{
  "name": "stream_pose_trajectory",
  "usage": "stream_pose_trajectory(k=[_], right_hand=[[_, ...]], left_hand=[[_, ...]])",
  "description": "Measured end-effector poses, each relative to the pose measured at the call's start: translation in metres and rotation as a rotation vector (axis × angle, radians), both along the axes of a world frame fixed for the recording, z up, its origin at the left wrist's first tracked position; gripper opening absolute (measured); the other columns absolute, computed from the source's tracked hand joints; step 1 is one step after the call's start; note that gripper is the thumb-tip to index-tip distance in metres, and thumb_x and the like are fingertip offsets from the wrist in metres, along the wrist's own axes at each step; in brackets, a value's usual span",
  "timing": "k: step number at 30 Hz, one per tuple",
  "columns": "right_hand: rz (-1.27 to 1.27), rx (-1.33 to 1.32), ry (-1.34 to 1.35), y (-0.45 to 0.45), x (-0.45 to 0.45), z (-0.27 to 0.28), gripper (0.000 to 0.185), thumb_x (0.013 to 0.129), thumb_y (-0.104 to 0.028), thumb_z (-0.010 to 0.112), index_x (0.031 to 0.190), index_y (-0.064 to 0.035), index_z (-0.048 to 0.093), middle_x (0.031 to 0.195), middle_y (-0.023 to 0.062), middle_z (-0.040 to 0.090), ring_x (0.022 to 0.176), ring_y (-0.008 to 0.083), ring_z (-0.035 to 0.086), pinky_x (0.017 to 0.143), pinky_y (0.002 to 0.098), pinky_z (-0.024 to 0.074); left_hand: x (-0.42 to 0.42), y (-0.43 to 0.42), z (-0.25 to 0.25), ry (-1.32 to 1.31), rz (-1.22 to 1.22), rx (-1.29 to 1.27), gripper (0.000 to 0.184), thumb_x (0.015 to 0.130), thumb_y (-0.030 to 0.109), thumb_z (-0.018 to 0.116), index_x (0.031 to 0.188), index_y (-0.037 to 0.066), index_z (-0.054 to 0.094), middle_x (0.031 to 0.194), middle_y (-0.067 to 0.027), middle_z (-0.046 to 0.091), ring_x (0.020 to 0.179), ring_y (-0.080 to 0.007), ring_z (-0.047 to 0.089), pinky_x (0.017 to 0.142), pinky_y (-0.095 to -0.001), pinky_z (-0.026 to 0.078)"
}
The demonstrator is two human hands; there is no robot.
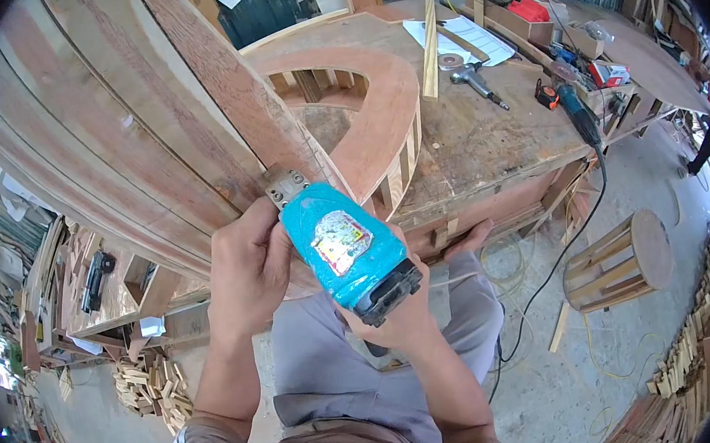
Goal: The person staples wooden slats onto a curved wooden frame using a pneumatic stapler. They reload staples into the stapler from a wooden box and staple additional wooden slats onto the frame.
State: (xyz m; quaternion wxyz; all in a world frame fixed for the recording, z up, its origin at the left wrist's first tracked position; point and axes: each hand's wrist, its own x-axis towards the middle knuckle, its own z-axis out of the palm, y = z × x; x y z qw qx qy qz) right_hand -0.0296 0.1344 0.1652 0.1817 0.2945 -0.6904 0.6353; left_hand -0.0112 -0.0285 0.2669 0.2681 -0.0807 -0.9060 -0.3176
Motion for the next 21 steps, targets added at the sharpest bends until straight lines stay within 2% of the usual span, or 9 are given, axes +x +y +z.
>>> stream_pose_trajectory(k=[2, 4, 8, 10, 14, 17, 18, 20, 21], right_hand=[[-0.016, -0.005, 0.042, 0.0, -0.001, -0.002, 0.021, 0.087, -0.007, 0.069, 0.107, -0.0002, 0.066, 0.1, 0.0117, 0.068, 0.09, 0.0273, 0.066, 0.082, 0.0403, 0.0512], [-0.069, 0.067, 0.058, 0.002, -0.004, -0.009, 0.054, 0.065, -0.015, 0.083, 0.113, -0.001, 0.062, 0.111, 0.0148, 0.065, 0.095, 0.0274, 0.068, 0.083, 0.0341, 0.053], [-0.075, 0.223, 0.187, 0.007, -0.006, 0.004, 0.053, 0.066, -0.014, 0.082, 0.113, -0.0008, 0.062, 0.112, 0.0148, 0.065, 0.096, 0.0273, 0.068, 0.084, 0.0345, 0.0531], [0.013, 0.001, 0.018, 0.001, -0.004, 0.017, 0.052, 0.067, -0.014, 0.081, 0.113, -0.0016, 0.062, 0.109, 0.015, 0.067, 0.097, 0.0288, 0.068, 0.087, 0.0376, 0.0526], [-0.047, 0.001, 0.021, 0.0, -0.001, 0.021, 0.048, 0.067, -0.015, 0.082, 0.11, -0.003, 0.065, 0.106, 0.015, 0.068, 0.097, 0.0296, 0.068, 0.088, 0.0389, 0.0523], [-0.065, 0.053, 0.116, 0.005, 0.0, 0.026, 0.038, 0.07, -0.015, 0.081, 0.104, -0.0044, 0.068, 0.102, 0.0116, 0.071, 0.098, 0.0283, 0.068, 0.086, 0.0376, 0.0526], [-0.045, 0.072, 0.121, 0.005, 0.0, 0.033, 0.026, 0.078, -0.009, 0.075, 0.101, -0.0022, 0.068, 0.098, 0.0095, 0.07, 0.089, 0.0228, 0.067, 0.078, 0.0351, 0.0522], [-0.028, 0.09, 0.134, 0.005, -0.001, 0.048, 0.014, 0.086, -0.003, 0.07, 0.099, 0.0, 0.067, 0.094, 0.0074, 0.069, 0.08, 0.0173, 0.066, 0.07, 0.0326, 0.0517], [0.008, 0.029, 0.099, 0.004, 0.001, 0.054, 0.014, 0.085, -0.004, 0.07, 0.098, -0.0003, 0.067, 0.091, 0.0062, 0.069, 0.077, 0.0159, 0.065, 0.068, 0.0317, 0.0513]], left_hand=[[0.0, 0.0, 0.0, 0.0, -0.006, 0.004, 0.018, 0.091, 0.009, 0.063, 0.082, -0.001, 0.051, 0.067, -0.0233, 0.056, 0.066, -0.045, 0.058, 0.057, -0.0466, 0.045], [0.001, 0.001, 0.004, 0.006, -0.019, 0.018, 0.017, 0.091, 0.009, 0.063, 0.082, -0.001, 0.051, 0.067, -0.0232, 0.056, 0.066, -0.0449, 0.058, 0.057, -0.0465, 0.045], [0.001, 0.001, 0.016, 0.058, -0.019, -0.037, 0.016, 0.091, 0.009, 0.062, 0.083, -0.001, 0.052, 0.067, -0.023, 0.056, 0.065, -0.0446, 0.058, 0.056, -0.046, 0.045], [0.001, -0.001, 0.017, 0.052, -0.015, -0.036, 0.016, 0.092, 0.009, 0.062, 0.084, -0.001, 0.052, 0.068, -0.023, 0.056, 0.065, -0.0446, 0.058, 0.056, -0.0459, 0.045], [0.002, 0.0, 0.019, 0.041, -0.036, 0.003, 0.015, 0.092, 0.009, 0.062, 0.084, -0.001, 0.053, 0.068, -0.0231, 0.056, 0.065, -0.0444, 0.058, 0.056, -0.0461, 0.045], [0.002, 0.004, 0.027, 0.104, -0.026, -0.031, 0.015, 0.092, 0.01, 0.062, 0.085, -0.001, 0.054, 0.068, -0.0236, 0.056, 0.066, -0.0447, 0.058, 0.056, -0.0467, 0.046], [0.002, 0.003, 0.029, 0.106, -0.025, -0.032, 0.015, 0.092, 0.01, 0.062, 0.085, -0.001, 0.054, 0.068, -0.0236, 0.056, 0.066, -0.0447, 0.058, 0.056, -0.0467, 0.046], [0.0, 0.003, 0.032, 0.079, 0.0, -0.008, 0.014, 0.092, 0.01, 0.062, 0.086, -0.001, 0.054, 0.069, -0.0243, 0.057, 0.067, -0.0452, 0.059, 0.057, -0.0473, 0.046], [0.0, 0.003, 0.033, 0.083, -0.001, -0.008, 0.014, 0.092, 0.01, 0.062, 0.086, -0.001, 0.054, 0.069, -0.0243, 0.057, 0.067, -0.0452, 0.059, 0.057, -0.0473, 0.046]])
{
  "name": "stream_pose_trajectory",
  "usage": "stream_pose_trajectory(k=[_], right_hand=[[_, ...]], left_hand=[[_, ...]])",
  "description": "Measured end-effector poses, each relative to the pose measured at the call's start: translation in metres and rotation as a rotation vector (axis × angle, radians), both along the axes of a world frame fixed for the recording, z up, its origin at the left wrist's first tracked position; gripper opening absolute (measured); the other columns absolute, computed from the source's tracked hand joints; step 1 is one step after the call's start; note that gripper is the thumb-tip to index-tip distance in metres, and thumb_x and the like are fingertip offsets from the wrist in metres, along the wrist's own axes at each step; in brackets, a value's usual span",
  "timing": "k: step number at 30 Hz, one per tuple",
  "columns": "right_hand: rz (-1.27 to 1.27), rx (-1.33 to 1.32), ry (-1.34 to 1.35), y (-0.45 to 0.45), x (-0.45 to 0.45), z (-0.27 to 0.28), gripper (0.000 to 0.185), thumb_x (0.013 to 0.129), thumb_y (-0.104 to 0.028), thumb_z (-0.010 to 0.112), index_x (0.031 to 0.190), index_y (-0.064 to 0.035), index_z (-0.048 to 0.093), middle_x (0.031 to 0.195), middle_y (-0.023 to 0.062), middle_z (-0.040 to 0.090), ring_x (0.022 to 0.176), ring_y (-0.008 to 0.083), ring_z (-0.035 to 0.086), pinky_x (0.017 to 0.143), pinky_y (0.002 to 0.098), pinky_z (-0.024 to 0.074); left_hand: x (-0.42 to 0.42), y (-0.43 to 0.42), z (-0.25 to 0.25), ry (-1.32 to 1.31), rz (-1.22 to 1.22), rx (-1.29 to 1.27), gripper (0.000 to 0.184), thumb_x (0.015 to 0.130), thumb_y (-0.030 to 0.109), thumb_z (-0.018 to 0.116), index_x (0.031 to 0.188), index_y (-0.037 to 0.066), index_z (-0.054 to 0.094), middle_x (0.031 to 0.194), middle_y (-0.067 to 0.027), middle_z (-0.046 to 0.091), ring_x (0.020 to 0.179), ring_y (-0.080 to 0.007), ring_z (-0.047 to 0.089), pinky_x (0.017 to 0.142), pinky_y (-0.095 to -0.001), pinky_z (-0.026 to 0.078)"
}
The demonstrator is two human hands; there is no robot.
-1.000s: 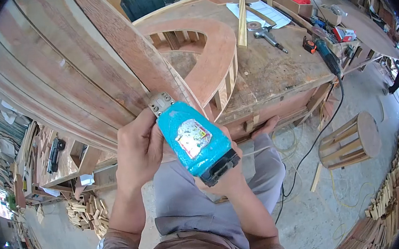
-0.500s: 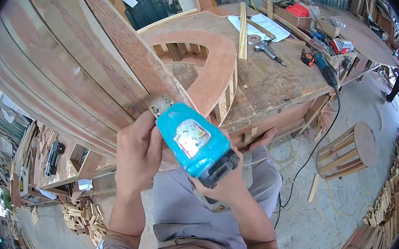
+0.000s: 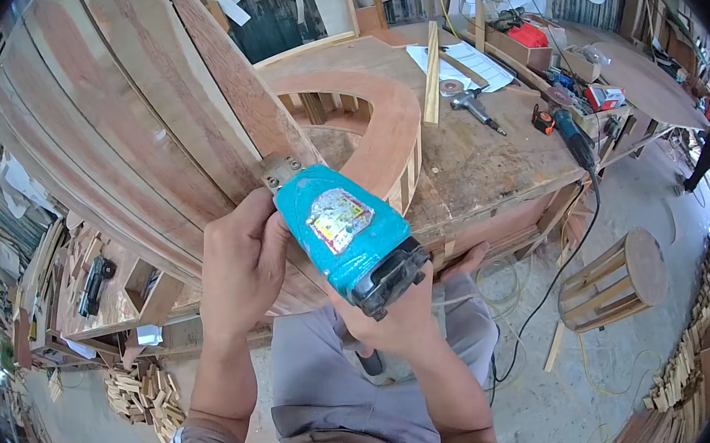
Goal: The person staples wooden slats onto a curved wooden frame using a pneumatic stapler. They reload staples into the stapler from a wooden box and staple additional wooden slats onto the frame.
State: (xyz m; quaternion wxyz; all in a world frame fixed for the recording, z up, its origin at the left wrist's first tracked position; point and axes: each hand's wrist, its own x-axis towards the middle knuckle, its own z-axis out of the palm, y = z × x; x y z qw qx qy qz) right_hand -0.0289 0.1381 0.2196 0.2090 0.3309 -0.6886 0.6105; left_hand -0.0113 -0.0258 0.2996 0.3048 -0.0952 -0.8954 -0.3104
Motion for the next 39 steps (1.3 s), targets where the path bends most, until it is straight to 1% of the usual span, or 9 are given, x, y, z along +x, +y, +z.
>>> stream_pose_trajectory(k=[8, 10, 11, 23, 25, 26, 30, 32, 39], right_hand=[[0.0, -0.053, 0.103, -0.006, -0.003, 0.0, 0.015, 0.084, -0.003, 0.071, 0.098, -0.0004, 0.066, 0.088, 0.0051, 0.068, 0.075, 0.0148, 0.064, 0.067, 0.0315, 0.0508], [-0.133, -0.109, 0.087, -0.007, -0.002, -0.001, 0.02, 0.074, -0.015, 0.078, 0.092, -0.0084, 0.073, 0.087, 0.0053, 0.073, 0.08, 0.0247, 0.071, 0.073, 0.0362, 0.0544], [-0.136, -0.106, 0.09, -0.005, -0.002, 0.002, 0.02, 0.074, -0.015, 0.078, 0.092, -0.0084, 0.073, 0.087, 0.0053, 0.073, 0.08, 0.0247, 0.071, 0.073, 0.0362, 0.0544], [-0.017, -0.117, -0.03, -0.008, -0.002, 0.032, 0.017, 0.079, -0.01, 0.076, 0.093, -0.004, 0.071, 0.085, 0.0079, 0.072, 0.077, 0.0237, 0.071, 0.07, 0.0347, 0.0543], [0.047, -0.274, -0.181, -0.01, 0.001, 0.041, 0.018, 0.078, -0.01, 0.076, 0.094, -0.0042, 0.07, 0.085, 0.0079, 0.072, 0.077, 0.0221, 0.071, 0.071, 0.033, 0.0544], [0.063, -0.144, -0.123, -0.004, 0.0, 0.046, 0.019, 0.079, -0.009, 0.075, 0.095, -0.0027, 0.069, 0.086, 0.0076, 0.071, 0.078, 0.0195, 0.071, 0.072, 0.032, 0.0544], [-0.003, -0.171, 0.08, -0.009, -0.006, 0.057, 0.02, 0.08, -0.008, 0.073, 0.097, -0.0008, 0.068, 0.085, 0.007, 0.071, 0.077, 0.0176, 0.07, 0.072, 0.0321, 0.0543], [0.071, -0.217, -0.057, -0.008, -0.003, 0.06, 0.02, 0.081, -0.008, 0.072, 0.099, 0.001, 0.067, 0.089, 0.0087, 0.072, 0.081, 0.0183, 0.07, 0.073, 0.0335, 0.0542], [0.112, -0.254, -0.091, -0.008, -0.007, 0.073, 0.025, 0.081, -0.007, 0.073, 0.104, 0.0023, 0.068, 0.101, 0.0116, 0.071, 0.092, 0.0199, 0.07, 0.08, 0.0334, 0.0534]], left_hand=[[0.0, -0.003, -0.002, 0.007, -0.005, 0.026, 0.015, 0.091, 0.011, 0.063, 0.086, -0.001, 0.055, 0.07, -0.0248, 0.058, 0.068, -0.0459, 0.059, 0.057, -0.0475, 0.046], [0.003, -0.001, 0.005, -0.001, -0.014, 0.013, 0.015, 0.091, 0.011, 0.064, 0.087, -0.001, 0.055, 0.07, -0.0245, 0.058, 0.068, -0.0458, 0.059, 0.057, -0.0475, 0.046], [0.004, 0.0, 0.008, -0.009, -0.017, 0.002, 0.015, 0.091, 0.01, 0.064, 0.087, -0.001, 0.055, 0.07, -0.0242, 0.058, 0.068, -0.0456, 0.059, 0.057, -0.0475, 0.046], [0.001, -0.001, 0.018, 0.085, -0.001, -0.066, 0.017, 0.09, 0.011, 0.065, 0.086, 0.001, 0.052, 0.067, -0.0229, 0.058, 0.066, -0.0443, 0.06, 0.057, -0.0498, 0.047], [-0.002, -0.001, 0.022, 0.105, 0.01, -0.073, 0.017, 0.09, 0.012, 0.064, 0.086, 0.001, 0.052, 0.067, -0.0229, 0.058, 0.067, -0.0443, 0.06, 0.057, -0.0498, 0.047], [-0.002, -0.002, 0.025, 0.121, 0.024, -0.082, 0.017, 0.091, 0.012, 0.064, 0.086, 0.001, 0.052, 0.068, -0.023, 0.059, 0.067, -0.0443, 0.061, 0.057, -0.0498, 0.047], [-0.004, -0.005, 0.029, 0.113, 0.021, -0.086, 0.017, 0.091, 0.013, 0.064, 0.086, 0.001, 0.053, 0.068, -0.0233, 0.059, 0.067, -0.0445, 0.061, 0.058, -0.05, 0.047], [-0.004, -0.005, 0.03, 0.096, 0.013, -0.081, 0.018, 0.092, 0.013, 0.063, 0.086, 0.0, 0.052, 0.068, -0.0236, 0.059, 0.068, -0.0448, 0.061, 0.059, -0.0503, 0.047], [-0.004, -0.003, 0.047, 0.116, 0.018, -0.119, 0.02, 0.093, 0.014, 0.062, 0.085, 0.0, 0.052, 0.069, -0.0248, 0.059, 0.068, -0.0454, 0.061, 0.059, -0.0509, 0.047]])
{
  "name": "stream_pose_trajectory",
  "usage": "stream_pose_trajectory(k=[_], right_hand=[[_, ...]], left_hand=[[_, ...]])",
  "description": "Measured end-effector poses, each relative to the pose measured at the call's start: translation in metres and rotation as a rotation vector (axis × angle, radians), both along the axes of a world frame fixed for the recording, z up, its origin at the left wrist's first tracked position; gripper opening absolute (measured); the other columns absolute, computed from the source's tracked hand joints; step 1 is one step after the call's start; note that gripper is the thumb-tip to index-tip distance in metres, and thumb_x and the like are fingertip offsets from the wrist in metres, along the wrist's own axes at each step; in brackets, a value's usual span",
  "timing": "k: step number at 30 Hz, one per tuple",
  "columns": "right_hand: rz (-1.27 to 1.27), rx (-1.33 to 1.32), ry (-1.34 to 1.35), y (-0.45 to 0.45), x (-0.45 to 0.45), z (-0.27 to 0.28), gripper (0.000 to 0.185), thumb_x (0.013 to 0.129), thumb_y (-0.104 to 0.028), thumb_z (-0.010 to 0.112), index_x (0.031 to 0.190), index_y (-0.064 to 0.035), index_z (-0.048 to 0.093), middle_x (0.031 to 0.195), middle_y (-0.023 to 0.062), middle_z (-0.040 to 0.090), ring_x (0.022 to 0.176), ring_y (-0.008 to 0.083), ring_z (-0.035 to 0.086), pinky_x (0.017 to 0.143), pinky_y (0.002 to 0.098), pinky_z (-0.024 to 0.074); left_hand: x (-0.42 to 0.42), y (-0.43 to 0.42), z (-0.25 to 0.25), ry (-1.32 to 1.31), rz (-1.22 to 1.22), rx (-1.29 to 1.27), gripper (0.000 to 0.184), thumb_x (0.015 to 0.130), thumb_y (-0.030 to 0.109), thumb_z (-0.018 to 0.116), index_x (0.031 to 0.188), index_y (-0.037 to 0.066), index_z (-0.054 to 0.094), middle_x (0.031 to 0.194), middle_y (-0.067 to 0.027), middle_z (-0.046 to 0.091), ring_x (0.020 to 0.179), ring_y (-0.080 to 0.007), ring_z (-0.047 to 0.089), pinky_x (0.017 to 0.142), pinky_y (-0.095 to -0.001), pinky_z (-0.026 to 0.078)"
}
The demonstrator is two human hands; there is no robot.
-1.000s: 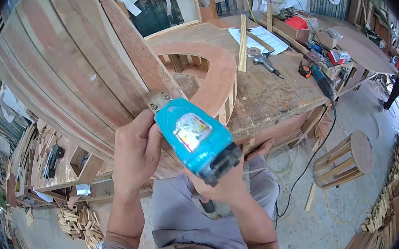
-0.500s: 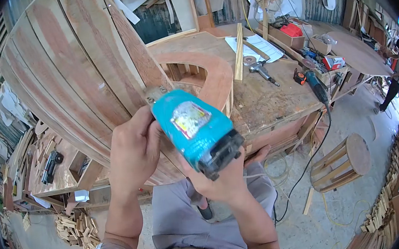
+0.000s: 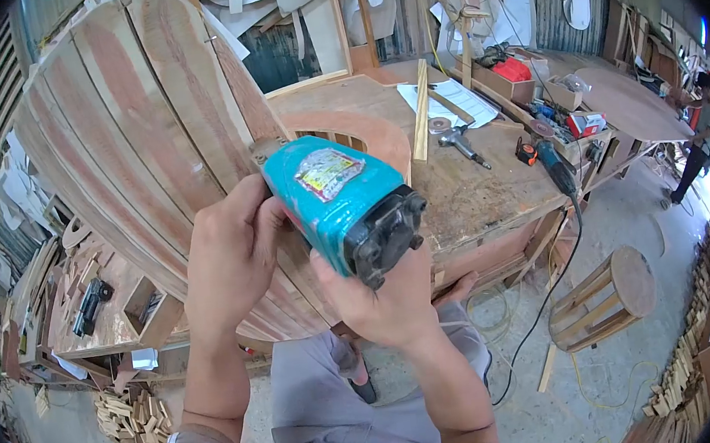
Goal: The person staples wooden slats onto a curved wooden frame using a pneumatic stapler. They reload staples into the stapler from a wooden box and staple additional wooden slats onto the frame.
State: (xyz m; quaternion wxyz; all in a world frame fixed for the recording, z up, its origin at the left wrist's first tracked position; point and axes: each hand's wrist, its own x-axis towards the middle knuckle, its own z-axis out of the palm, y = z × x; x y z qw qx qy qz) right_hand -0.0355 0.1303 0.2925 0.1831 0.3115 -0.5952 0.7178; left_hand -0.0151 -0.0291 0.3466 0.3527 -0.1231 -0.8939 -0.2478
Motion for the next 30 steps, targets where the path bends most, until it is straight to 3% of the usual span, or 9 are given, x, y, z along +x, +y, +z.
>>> stream_pose_trajectory(k=[6, 9, 15, 22, 30], right_hand=[[0.016, -0.075, -0.05, -0.003, 0.001, 0.003, 0.025, 0.082, -0.008, 0.072, 0.105, 0.0019, 0.068, 0.098, 0.0114, 0.072, 0.09, 0.0212, 0.07, 0.08, 0.0347, 0.0536], [-0.12, 0.066, 0.077, 0.001, -0.003, 0.003, 0.026, 0.082, -0.009, 0.073, 0.105, 0.0017, 0.068, 0.099, 0.0114, 0.072, 0.09, 0.0221, 0.07, 0.08, 0.0352, 0.0535], [-0.049, -0.016, 0.052, -0.005, -0.004, 0.022, 0.027, 0.081, -0.01, 0.073, 0.105, 0.0005, 0.068, 0.096, 0.0119, 0.071, 0.087, 0.0237, 0.07, 0.079, 0.0349, 0.053], [-0.044, 0.014, -0.009, -0.001, -0.002, 0.04, 0.021, 0.083, -0.008, 0.069, 0.102, 0.0009, 0.068, 0.089, 0.0088, 0.07, 0.08, 0.0195, 0.068, 0.074, 0.0339, 0.0525], [-0.036, -0.018, 0.057, -0.002, -0.006, 0.052, 0.023, 0.083, -0.007, 0.068, 0.104, 0.0024, 0.067, 0.093, 0.0089, 0.071, 0.083, 0.0155, 0.067, 0.076, 0.032, 0.0522]], left_hand=[[0.001, 0.0, 0.004, -0.007, 0.0, -0.003, 0.019, 0.094, 0.015, 0.061, 0.086, -0.001, 0.051, 0.069, -0.025, 0.059, 0.069, -0.0457, 0.061, 0.06, -0.0516, 0.047], [0.0, 0.002, 0.009, 0.033, -0.038, 0.036, 0.02, 0.095, 0.015, 0.06, 0.086, -0.001, 0.052, 0.069, -0.0252, 0.06, 0.069, -0.0458, 0.061, 0.06, -0.052, 0.047], [-0.001, -0.002, 0.019, 0.047, -0.001, -0.01, 0.019, 0.095, 0.016, 0.059, 0.088, -0.001, 0.053, 0.068, -0.0247, 0.06, 0.067, -0.045, 0.062, 0.059, -0.0521, 0.047], [-0.004, 0.001, 0.03, 0.13, -0.005, -0.032, 0.022, 0.096, 0.017, 0.059, 0.086, -0.002, 0.054, 0.066, -0.0247, 0.06, 0.066, -0.0449, 0.062, 0.059, -0.0513, 0.048], [-0.004, 0.002, 0.039, 0.164, -0.002, -0.041, 0.023, 0.096, 0.018, 0.059, 0.086, -0.002, 0.055, 0.066, -0.0255, 0.06, 0.066, -0.0454, 0.062, 0.059, -0.0511, 0.048]])
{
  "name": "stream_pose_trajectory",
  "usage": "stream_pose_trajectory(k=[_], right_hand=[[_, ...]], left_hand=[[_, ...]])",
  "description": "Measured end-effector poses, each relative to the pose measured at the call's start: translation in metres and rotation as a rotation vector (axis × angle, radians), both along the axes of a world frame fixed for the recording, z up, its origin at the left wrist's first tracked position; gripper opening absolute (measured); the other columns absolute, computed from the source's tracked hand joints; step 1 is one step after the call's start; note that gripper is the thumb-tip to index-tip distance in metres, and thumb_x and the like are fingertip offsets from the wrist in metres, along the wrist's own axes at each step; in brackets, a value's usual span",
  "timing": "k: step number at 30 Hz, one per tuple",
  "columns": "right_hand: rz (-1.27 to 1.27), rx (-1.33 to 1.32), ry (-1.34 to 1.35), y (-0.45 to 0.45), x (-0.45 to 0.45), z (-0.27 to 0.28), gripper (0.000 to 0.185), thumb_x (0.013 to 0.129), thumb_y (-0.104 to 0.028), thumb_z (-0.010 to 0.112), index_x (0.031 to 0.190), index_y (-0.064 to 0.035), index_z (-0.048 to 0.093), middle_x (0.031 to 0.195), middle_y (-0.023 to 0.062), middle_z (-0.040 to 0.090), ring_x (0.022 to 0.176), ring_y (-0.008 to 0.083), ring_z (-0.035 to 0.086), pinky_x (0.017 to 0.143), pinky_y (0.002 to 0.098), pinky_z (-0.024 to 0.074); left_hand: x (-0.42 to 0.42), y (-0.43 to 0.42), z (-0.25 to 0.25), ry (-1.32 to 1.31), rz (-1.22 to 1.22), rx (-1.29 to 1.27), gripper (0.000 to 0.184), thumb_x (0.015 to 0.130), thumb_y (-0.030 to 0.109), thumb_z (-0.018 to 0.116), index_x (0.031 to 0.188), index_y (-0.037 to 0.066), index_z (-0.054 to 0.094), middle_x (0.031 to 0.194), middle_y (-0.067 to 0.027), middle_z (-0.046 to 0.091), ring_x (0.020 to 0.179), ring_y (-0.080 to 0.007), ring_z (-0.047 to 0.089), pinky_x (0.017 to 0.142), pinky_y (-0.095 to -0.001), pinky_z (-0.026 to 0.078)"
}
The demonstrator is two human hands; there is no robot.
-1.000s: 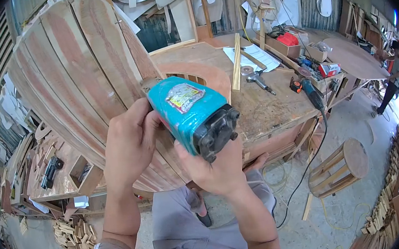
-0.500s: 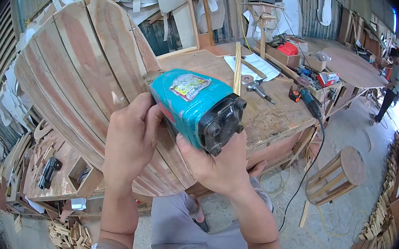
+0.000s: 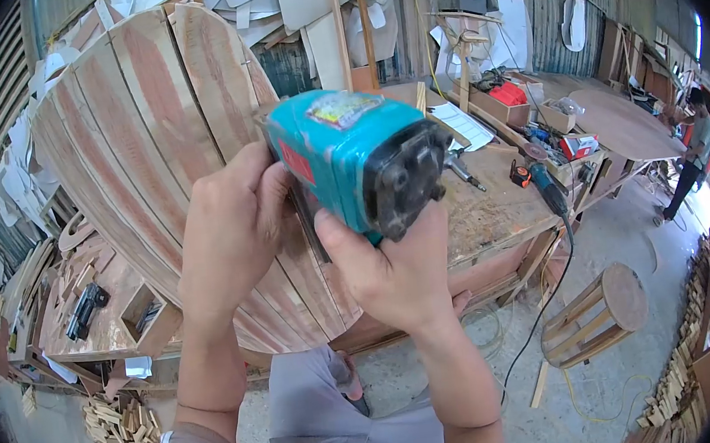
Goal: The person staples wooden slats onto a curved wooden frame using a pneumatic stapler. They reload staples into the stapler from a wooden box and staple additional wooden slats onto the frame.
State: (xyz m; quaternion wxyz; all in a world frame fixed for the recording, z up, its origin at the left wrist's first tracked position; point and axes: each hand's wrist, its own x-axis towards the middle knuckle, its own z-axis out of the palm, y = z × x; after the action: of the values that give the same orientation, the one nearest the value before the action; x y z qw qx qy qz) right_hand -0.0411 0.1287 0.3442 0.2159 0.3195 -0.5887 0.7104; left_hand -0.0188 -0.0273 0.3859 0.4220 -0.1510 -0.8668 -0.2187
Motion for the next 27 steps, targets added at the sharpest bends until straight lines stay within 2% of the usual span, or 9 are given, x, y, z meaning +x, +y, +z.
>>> stream_pose_trajectory(k=[5, 14, 16, 20, 22, 26, 27], right_hand=[[0.043, 0.013, -0.054, 0.002, 0.002, 0.011, 0.024, 0.083, -0.006, 0.067, 0.105, 0.0029, 0.067, 0.094, 0.0088, 0.072, 0.085, 0.0147, 0.067, 0.077, 0.0313, 0.0527], [0.016, 0.025, 0.024, -0.001, 0.0, 0.028, 0.02, 0.085, -0.005, 0.065, 0.104, 0.0025, 0.068, 0.09, 0.0082, 0.071, 0.082, 0.0138, 0.067, 0.075, 0.0308, 0.053], [0.043, -0.055, 0.061, -0.002, 0.001, 0.029, 0.018, 0.085, -0.006, 0.065, 0.101, 0.0021, 0.068, 0.085, 0.0066, 0.07, 0.075, 0.011, 0.065, 0.068, 0.0279, 0.0519], [0.039, 0.024, 0.013, 0.003, 0.0, 0.038, 0.016, 0.086, -0.006, 0.064, 0.099, 0.0025, 0.067, 0.082, 0.0048, 0.069, 0.066, 0.0087, 0.062, 0.061, 0.026, 0.0498], [0.026, 0.074, 0.095, 0.003, -0.004, 0.038, 0.027, 0.087, -0.006, 0.058, 0.11, 0.0065, 0.063, 0.093, 0.0127, 0.071, 0.054, 0.0088, 0.056, 0.053, 0.0249, 0.0464], [0.011, 0.076, 0.096, 0.007, 0.0, 0.043, 0.028, 0.087, -0.005, 0.057, 0.111, 0.0071, 0.063, 0.094, 0.013, 0.071, 0.054, 0.0092, 0.057, 0.053, 0.0248, 0.0463], [0.03, 0.043, 0.069, 0.008, 0.001, 0.048, 0.023, 0.085, -0.005, 0.06, 0.105, 0.0052, 0.065, 0.087, 0.0088, 0.07, 0.055, 0.0088, 0.058, 0.051, 0.025, 0.0469]], left_hand=[[-0.002, -0.001, 0.008, 0.004, 0.025, -0.007, 0.024, 0.096, 0.018, 0.059, 0.084, -0.002, 0.056, 0.066, -0.0256, 0.06, 0.065, -0.0453, 0.062, 0.059, -0.0513, 0.048], [-0.003, -0.003, 0.021, 0.039, -0.013, 0.024, 0.025, 0.096, 0.019, 0.059, 0.083, -0.001, 0.056, 0.066, -0.0252, 0.06, 0.066, -0.0456, 0.062, 0.06, -0.0518, 0.048], [-0.003, -0.001, 0.023, 0.037, -0.014, 0.031, 0.025, 0.096, 0.019, 0.059, 0.082, -0.001, 0.057, 0.066, -0.0253, 0.06, 0.066, -0.0456, 0.062, 0.06, -0.0519, 0.048], [-0.004, -0.001, 0.029, 0.046, -0.021, 0.046, 0.026, 0.096, 0.021, 0.059, 0.083, -0.002, 0.058, 0.066, -0.0256, 0.06, 0.066, -0.0456, 0.062, 0.061, -0.0522, 0.048], [-0.004, 0.0, 0.029, 0.045, -0.016, 0.04, 0.026, 0.096, 0.021, 0.059, 0.083, -0.002, 0.058, 0.066, -0.0257, 0.06, 0.066, -0.0457, 0.062, 0.061, -0.0522, 0.048], [-0.005, 0.003, 0.03, 0.068, -0.042, 0.065, 0.027, 0.096, 0.021, 0.059, 0.082, -0.002, 0.058, 0.066, -0.0258, 0.061, 0.066, -0.0459, 0.062, 0.061, -0.0523, 0.048], [-0.003, 0.003, 0.032, 0.07, -0.043, 0.062, 0.027, 0.096, 0.021, 0.059, 0.082, -0.002, 0.058, 0.066, -0.0258, 0.061, 0.066, -0.0459, 0.062, 0.061, -0.0523, 0.048]])
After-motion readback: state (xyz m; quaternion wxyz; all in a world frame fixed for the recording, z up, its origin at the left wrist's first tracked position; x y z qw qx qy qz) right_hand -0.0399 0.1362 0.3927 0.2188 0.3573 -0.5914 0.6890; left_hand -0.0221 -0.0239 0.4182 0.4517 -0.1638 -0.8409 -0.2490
